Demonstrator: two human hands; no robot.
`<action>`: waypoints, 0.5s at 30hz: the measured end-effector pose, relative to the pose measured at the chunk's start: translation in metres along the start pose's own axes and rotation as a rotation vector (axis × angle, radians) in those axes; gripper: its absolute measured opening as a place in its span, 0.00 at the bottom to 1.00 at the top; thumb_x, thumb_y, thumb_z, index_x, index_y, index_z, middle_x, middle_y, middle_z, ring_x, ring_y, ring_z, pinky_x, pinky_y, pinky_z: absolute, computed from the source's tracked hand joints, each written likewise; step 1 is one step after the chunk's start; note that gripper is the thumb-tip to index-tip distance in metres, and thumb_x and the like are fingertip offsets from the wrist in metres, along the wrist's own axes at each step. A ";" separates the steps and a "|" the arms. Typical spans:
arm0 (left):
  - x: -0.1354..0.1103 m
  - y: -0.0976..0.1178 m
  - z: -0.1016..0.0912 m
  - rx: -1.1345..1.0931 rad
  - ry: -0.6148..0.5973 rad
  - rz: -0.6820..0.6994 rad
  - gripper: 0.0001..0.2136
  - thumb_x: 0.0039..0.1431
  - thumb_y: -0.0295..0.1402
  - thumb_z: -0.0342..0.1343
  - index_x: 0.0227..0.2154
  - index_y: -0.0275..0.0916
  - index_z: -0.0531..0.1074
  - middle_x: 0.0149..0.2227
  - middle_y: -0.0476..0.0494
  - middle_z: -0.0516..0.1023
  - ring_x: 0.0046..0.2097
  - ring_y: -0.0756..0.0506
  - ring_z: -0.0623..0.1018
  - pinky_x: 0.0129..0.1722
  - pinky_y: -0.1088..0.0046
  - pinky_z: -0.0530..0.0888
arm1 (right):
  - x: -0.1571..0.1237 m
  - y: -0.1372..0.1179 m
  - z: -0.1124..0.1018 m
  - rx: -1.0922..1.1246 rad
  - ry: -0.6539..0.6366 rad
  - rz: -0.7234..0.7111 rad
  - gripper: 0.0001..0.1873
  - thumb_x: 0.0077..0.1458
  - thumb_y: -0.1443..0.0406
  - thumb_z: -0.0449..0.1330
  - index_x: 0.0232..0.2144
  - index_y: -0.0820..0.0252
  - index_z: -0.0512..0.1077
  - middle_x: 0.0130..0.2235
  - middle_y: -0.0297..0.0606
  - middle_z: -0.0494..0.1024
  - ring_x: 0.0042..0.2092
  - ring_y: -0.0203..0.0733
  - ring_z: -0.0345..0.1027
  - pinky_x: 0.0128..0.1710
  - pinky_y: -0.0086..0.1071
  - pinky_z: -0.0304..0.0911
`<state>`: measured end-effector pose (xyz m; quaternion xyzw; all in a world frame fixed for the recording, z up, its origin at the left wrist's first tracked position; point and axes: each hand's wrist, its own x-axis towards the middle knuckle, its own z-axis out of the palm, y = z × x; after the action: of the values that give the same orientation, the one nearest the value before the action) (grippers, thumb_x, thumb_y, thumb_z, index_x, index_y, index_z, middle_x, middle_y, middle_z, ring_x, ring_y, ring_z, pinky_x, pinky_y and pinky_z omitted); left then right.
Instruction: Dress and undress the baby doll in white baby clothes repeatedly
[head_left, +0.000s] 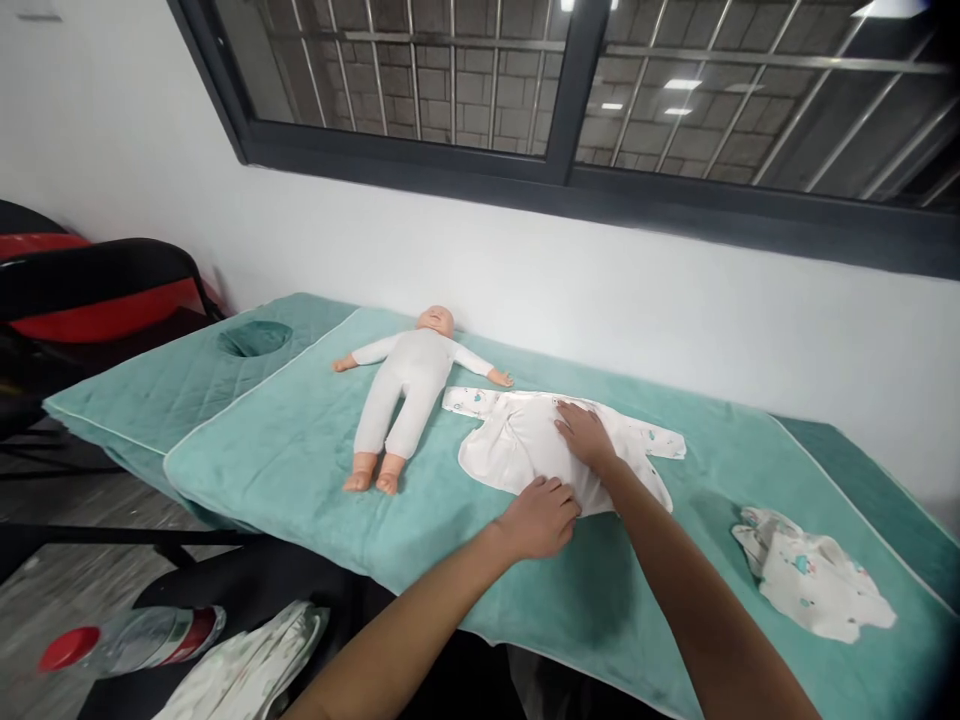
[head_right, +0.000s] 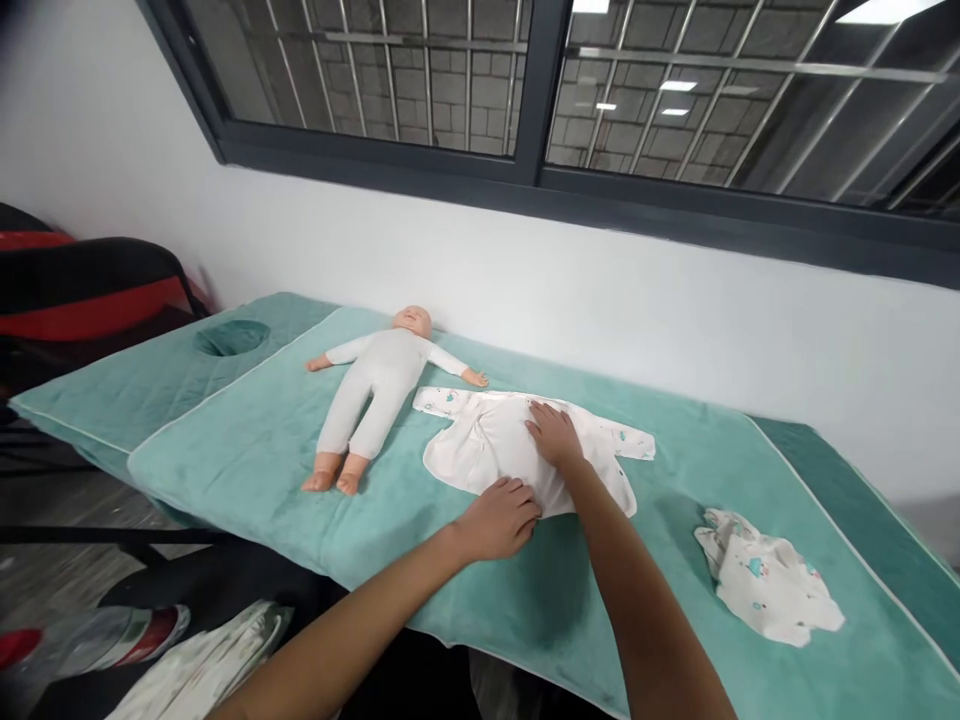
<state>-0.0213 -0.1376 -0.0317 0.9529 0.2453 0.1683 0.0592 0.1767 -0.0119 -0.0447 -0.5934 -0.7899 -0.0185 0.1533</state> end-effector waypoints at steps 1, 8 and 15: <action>-0.002 0.001 0.000 -0.069 0.020 -0.013 0.10 0.66 0.34 0.48 0.39 0.38 0.74 0.40 0.41 0.75 0.45 0.42 0.72 0.45 0.62 0.66 | -0.003 -0.003 -0.001 -0.012 0.029 -0.002 0.24 0.69 0.60 0.42 0.58 0.62 0.68 0.64 0.48 0.66 0.65 0.51 0.57 0.63 0.50 0.50; -0.042 -0.050 -0.047 -0.645 0.396 -0.296 0.10 0.66 0.32 0.49 0.43 0.41 0.75 0.47 0.42 0.78 0.50 0.45 0.76 0.53 0.65 0.71 | -0.023 -0.022 -0.018 -0.015 0.096 -0.181 0.19 0.68 0.63 0.45 0.49 0.60 0.73 0.57 0.47 0.74 0.58 0.51 0.65 0.63 0.48 0.51; -0.107 -0.214 -0.144 -0.263 0.873 -0.904 0.18 0.53 0.37 0.63 0.45 0.34 0.73 0.52 0.31 0.73 0.59 0.33 0.69 0.62 0.48 0.61 | 0.067 -0.095 -0.017 0.804 0.208 0.204 0.25 0.64 0.51 0.49 0.56 0.58 0.67 0.59 0.49 0.70 0.60 0.52 0.63 0.61 0.49 0.58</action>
<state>-0.2553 0.0015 0.0301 0.5838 0.6018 0.5279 0.1352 0.0738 0.0191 0.0042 -0.5563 -0.6520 0.2465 0.4523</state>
